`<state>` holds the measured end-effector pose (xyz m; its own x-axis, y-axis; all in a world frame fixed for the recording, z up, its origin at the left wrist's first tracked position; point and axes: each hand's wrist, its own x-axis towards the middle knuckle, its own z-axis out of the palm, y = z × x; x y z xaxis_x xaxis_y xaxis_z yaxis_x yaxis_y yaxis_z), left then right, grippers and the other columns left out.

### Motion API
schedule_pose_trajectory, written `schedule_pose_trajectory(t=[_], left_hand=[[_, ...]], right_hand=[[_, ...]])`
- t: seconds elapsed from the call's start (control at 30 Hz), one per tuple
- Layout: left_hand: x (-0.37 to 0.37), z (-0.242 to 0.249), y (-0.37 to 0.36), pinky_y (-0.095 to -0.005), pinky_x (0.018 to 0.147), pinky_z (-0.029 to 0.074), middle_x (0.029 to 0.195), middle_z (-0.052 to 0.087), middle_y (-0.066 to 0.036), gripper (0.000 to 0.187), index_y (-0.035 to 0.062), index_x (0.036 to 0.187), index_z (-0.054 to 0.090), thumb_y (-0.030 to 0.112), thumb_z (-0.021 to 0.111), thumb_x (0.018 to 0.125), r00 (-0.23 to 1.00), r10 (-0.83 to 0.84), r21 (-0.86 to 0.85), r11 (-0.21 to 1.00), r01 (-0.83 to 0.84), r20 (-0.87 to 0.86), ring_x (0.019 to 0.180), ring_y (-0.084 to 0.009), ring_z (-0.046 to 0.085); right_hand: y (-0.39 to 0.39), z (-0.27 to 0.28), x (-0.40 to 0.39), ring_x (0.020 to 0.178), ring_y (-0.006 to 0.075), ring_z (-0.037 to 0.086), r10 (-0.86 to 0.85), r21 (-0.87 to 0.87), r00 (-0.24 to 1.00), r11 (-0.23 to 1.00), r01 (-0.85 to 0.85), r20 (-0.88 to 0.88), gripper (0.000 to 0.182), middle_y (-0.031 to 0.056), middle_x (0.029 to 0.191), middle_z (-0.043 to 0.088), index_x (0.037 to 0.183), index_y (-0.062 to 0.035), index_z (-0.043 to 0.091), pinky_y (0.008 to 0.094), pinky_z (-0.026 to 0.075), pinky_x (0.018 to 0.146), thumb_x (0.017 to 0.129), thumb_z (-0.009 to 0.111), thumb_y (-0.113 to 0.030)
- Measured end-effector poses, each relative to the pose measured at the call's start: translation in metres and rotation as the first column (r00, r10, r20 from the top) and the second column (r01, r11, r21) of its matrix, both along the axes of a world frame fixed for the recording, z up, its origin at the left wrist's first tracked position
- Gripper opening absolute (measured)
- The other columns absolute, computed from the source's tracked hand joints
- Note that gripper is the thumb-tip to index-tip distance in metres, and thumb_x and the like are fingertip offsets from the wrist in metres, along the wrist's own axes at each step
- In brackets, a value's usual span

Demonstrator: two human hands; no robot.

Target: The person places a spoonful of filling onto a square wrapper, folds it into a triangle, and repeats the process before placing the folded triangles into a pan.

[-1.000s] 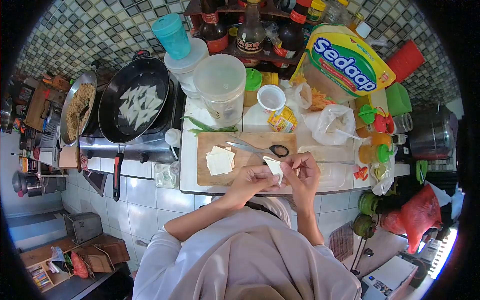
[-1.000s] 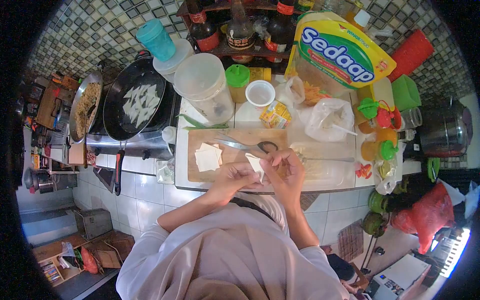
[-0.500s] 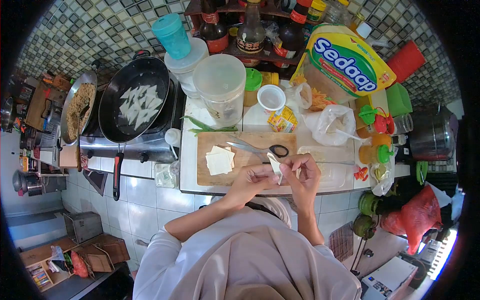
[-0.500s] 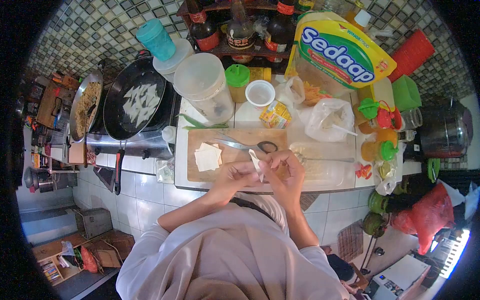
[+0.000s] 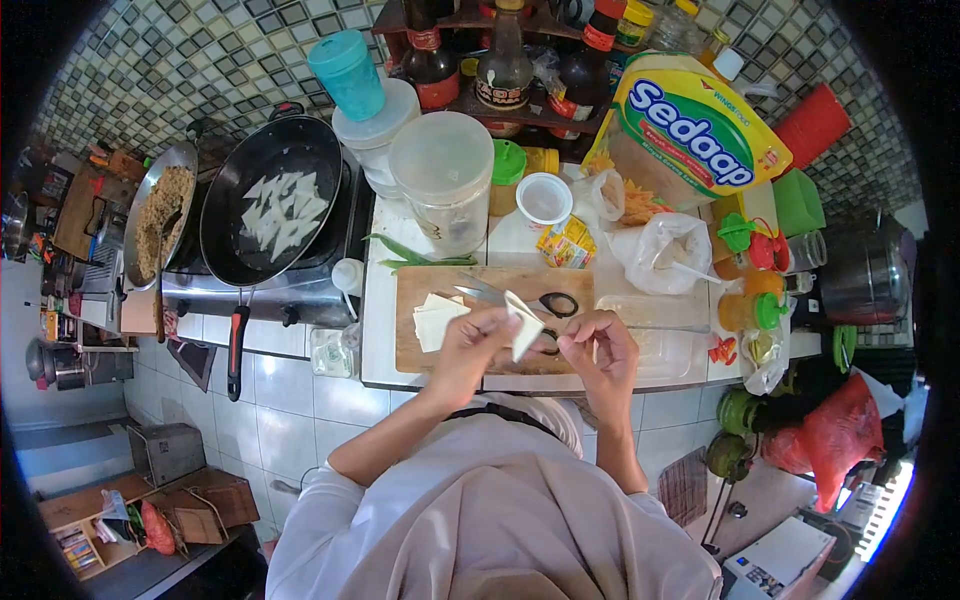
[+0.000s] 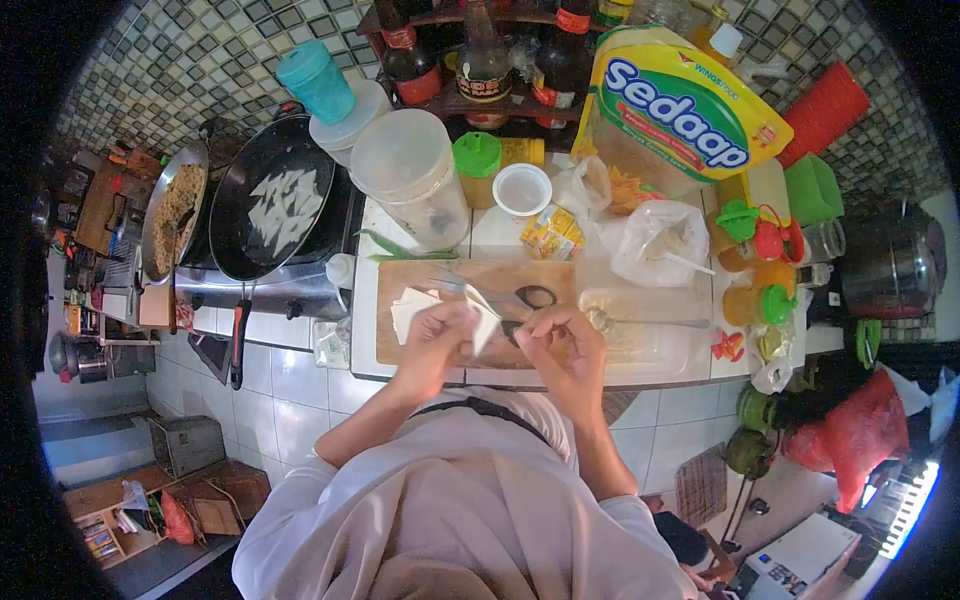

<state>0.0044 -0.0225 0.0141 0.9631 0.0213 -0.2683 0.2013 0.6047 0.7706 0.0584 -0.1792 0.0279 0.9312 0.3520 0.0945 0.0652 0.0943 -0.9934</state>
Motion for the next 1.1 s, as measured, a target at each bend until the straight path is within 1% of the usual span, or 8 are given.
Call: schedule_pose_trajectory(t=[0.3, 0.47, 0.7, 0.77, 0.8, 0.87, 1.03, 1.1], left_hand=[[-0.002, 0.005, 0.103, -0.0321, 0.066, 0.052, 0.078, 0.059, -0.009, 0.018, 0.0033, 0.088, 0.053, 0.02, 0.047, 0.086, 0.827, 0.528, 0.024, 0.84, -0.542, 0.192, 0.073, -0.0204, 0.061], [-0.018, -0.011, 0.216, -0.0324, 0.069, 0.05, 0.082, 0.059, -0.013, 0.026, -0.003, 0.09, 0.055, 0.022, 0.05, 0.083, 0.734, 0.653, 0.411, 0.627, -0.662, 0.186, 0.073, -0.0235, 0.061], [-0.039, -0.046, 0.341, -0.0193, 0.053, 0.042, 0.065, 0.055, 0.0, 0.021, -0.0009, 0.081, 0.061, 0.02, 0.06, 0.077, 0.699, 0.696, 0.79, 0.333, -0.515, 0.162, 0.058, -0.0066, 0.051], [-0.045, -0.065, 0.373, -0.022, 0.053, 0.043, 0.058, 0.057, -0.003, 0.019, -0.0024, 0.076, 0.062, 0.016, 0.064, 0.071, 0.766, 0.618, 0.966, 0.037, -0.255, 0.179, 0.052, -0.0107, 0.053], [-0.045, -0.065, 0.373, -0.022, 0.053, 0.043, 0.058, 0.057, -0.003, 0.019, -0.0024, 0.076, 0.062, 0.016, 0.064, 0.071, 0.768, 0.615, 0.966, 0.036, -0.255, 0.18, 0.052, -0.0107, 0.053], [-0.048, -0.066, 0.372, -0.0263, 0.054, 0.044, 0.057, 0.059, -0.009, 0.02, -0.0017, 0.074, 0.062, 0.014, 0.068, 0.063, 0.797, 0.513, 0.922, -0.362, -0.136, 0.319, 0.053, -0.0176, 0.058], [-0.045, -0.063, 0.372, -0.0312, 0.057, 0.046, 0.063, 0.06, -0.013, 0.017, 0.0019, 0.075, 0.063, 0.013, 0.067, 0.063, 0.79, 0.564, 0.91, -0.415, 0.019, 0.241, 0.062, -0.0246, 0.061], [-0.038, -0.056, 0.357, -0.0316, 0.057, 0.047, 0.067, 0.061, -0.013, 0.016, 0.0027, 0.078, 0.063, 0.014, 0.064, 0.067, 0.703, 0.551, 0.791, -0.612, -0.026, 0.45, 0.064, -0.0251, 0.061]], right_hand=[[-0.021, -0.007, 0.013, 0.065, 0.0062, 0.041, -0.087, -0.09, 0.994, 0.992, 0.094, 0.072, 0.012, -0.0001, 0.073, 0.05, 0.074, -0.0038, 0.049, 0.0195, 0.032, 0.062, 0.07, 0.056, 0.004], [-0.027, -0.007, 0.018, 0.066, 0.0056, 0.041, -0.154, -0.066, 0.987, 0.985, 0.157, 0.055, 0.012, -0.0012, 0.072, 0.049, 0.073, -0.0041, 0.049, 0.0186, 0.031, 0.062, 0.07, 0.056, 0.004], [-0.032, -0.003, 0.02, 0.065, 0.0052, 0.041, -0.17, -0.069, 0.983, 0.982, 0.175, 0.063, 0.011, -0.0008, 0.071, 0.05, 0.074, -0.0041, 0.049, 0.0187, 0.031, 0.061, 0.07, 0.057, 0.003], [-0.033, -0.003, 0.02, 0.065, 0.0053, 0.042, -0.179, -0.078, 0.982, 0.98, 0.183, 0.057, 0.011, -0.0008, 0.071, 0.05, 0.074, -0.0039, 0.05, 0.0187, 0.031, 0.061, 0.07, 0.057, 0.003], [-0.034, -0.004, 0.02, 0.065, 0.0053, 0.042, -0.182, -0.076, 0.982, 0.98, 0.186, 0.056, 0.011, -0.0008, 0.071, 0.05, 0.074, -0.0039, 0.05, 0.0187, 0.031, 0.061, 0.07, 0.057, 0.003], [-0.036, -0.006, 0.019, 0.065, 0.0054, 0.041, -0.196, -0.089, 0.979, 0.976, 0.2, 0.051, 0.01, -0.0011, 0.071, 0.05, 0.073, -0.0037, 0.05, 0.0191, 0.032, 0.061, 0.07, 0.057, 0.003], [-0.04, -0.007, 0.016, 0.065, 0.0058, 0.041, -0.208, -0.111, 0.975, 0.97, 0.216, 0.075, 0.009, -0.0011, 0.07, 0.05, 0.074, -0.0035, 0.05, 0.0198, 0.033, 0.061, 0.071, 0.057, 0.003], [-0.044, -0.007, 0.017, 0.065, 0.0058, 0.041, -0.211, -0.121, 0.974, 0.968, 0.219, 0.08, 0.009, -0.0011, 0.07, 0.05, 0.074, -0.0033, 0.051, 0.02, 0.033, 0.061, 0.071, 0.056, 0.002]])
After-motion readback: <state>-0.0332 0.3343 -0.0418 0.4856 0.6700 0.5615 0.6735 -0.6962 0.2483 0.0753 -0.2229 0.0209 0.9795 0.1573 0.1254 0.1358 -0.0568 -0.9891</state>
